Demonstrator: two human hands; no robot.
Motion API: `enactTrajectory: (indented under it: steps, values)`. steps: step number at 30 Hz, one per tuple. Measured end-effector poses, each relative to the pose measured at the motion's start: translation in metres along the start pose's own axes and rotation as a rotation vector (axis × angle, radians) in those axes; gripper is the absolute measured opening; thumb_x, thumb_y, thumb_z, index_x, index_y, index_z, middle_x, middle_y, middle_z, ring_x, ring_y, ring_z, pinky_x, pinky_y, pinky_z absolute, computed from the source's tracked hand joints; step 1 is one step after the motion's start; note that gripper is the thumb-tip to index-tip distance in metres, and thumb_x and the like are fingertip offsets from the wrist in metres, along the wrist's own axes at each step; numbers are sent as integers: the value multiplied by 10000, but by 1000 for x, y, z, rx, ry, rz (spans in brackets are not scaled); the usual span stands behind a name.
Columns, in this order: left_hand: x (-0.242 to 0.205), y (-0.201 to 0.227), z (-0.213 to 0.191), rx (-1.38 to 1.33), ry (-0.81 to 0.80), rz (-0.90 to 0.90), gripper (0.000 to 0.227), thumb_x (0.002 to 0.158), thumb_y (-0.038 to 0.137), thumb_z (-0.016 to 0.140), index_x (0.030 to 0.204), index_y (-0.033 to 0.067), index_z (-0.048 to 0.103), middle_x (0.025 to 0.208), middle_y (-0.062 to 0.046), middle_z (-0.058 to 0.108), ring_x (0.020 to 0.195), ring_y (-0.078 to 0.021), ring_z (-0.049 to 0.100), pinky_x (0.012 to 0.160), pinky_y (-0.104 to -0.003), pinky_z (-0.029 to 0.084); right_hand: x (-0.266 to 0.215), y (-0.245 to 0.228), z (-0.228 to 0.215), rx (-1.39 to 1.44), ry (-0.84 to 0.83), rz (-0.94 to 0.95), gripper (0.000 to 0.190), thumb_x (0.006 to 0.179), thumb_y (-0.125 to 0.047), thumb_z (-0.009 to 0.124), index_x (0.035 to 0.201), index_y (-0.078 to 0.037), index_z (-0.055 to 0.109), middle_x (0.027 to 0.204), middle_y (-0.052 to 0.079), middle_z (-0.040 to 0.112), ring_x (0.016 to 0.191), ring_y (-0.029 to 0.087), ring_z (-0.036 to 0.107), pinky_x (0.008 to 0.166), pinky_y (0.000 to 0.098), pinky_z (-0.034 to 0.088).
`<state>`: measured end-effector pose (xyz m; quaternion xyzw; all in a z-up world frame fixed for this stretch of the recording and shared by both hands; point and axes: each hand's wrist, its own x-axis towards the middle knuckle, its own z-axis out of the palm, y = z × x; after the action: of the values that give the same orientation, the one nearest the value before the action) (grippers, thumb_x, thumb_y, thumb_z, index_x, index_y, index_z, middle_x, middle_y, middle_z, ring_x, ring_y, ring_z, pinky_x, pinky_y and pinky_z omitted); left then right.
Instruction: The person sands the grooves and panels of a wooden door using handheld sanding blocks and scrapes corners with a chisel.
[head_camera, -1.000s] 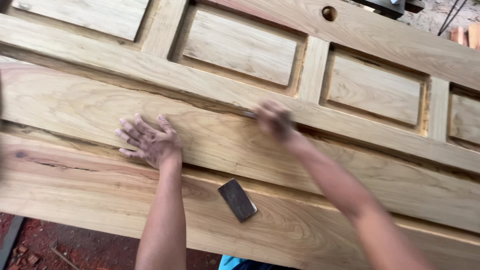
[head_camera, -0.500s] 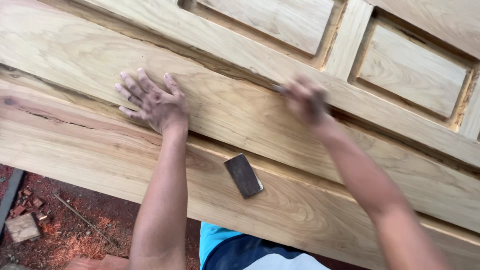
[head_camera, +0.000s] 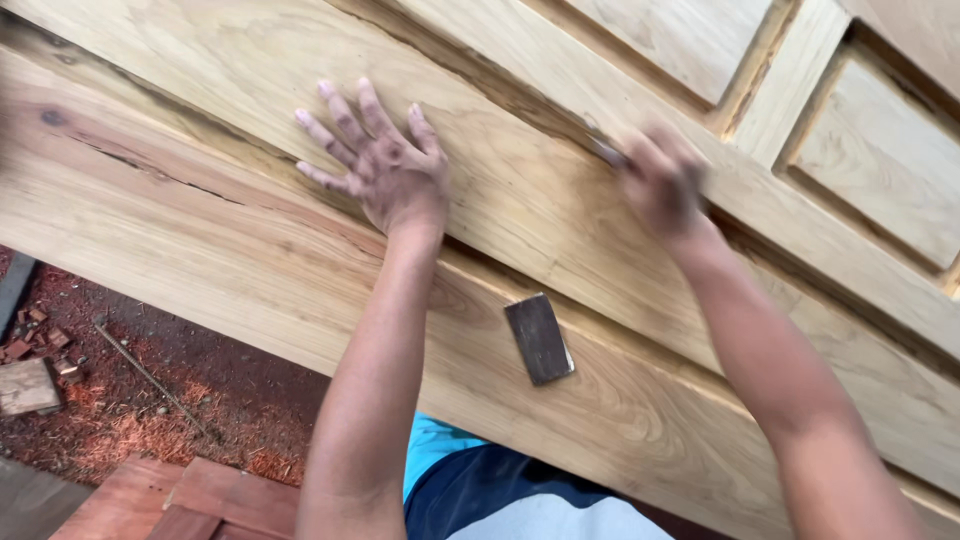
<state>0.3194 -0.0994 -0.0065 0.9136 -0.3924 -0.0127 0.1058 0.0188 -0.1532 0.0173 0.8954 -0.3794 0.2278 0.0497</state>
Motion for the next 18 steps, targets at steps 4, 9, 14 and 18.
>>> enactTrajectory:
  steps: [4, 9, 14, 18]
  values:
    - [-1, 5, -2, -52, 36, 7, 635, 1032, 514, 497, 1581, 199, 442, 1680, -136, 137, 1548, -440, 62, 1191, -802, 53, -82, 55, -29, -41, -9, 57, 463, 1050, -234, 894, 750, -92, 571, 780, 57, 559, 603, 204, 470, 508, 362, 343]
    - [-1, 7, -5, -5, 40, -3, 634, 1013, 524, 499, 1569, 225, 442, 1677, -129, 162, 1546, -436, 93, 1186, -797, 89, 72, -25, 61, 28, 95, -18, 386, 1059, -234, 783, 776, -124, 545, 768, 5, 552, 567, 151, 483, 429, 315, 331]
    - [0, 3, 5, -11, 81, 14, 588, 1008, 541, 483, 1523, 258, 509, 1670, -95, 209, 1548, -407, 131, 1185, -796, 105, 12, -6, 24, 45, 62, -3, 421, 1153, -387, 606, 840, -106, 585, 766, 22, 546, 615, 201, 521, 475, 360, 380]
    - [2, 5, 1, -13, 55, 8, 624, 985, 526, 526, 1530, 234, 450, 1678, -115, 171, 1556, -415, 104, 1185, -802, 73, -83, 46, -29, -83, 7, 136, 441, 1103, -323, 806, 776, -104, 607, 804, 91, 573, 700, 291, 555, 609, 425, 377]
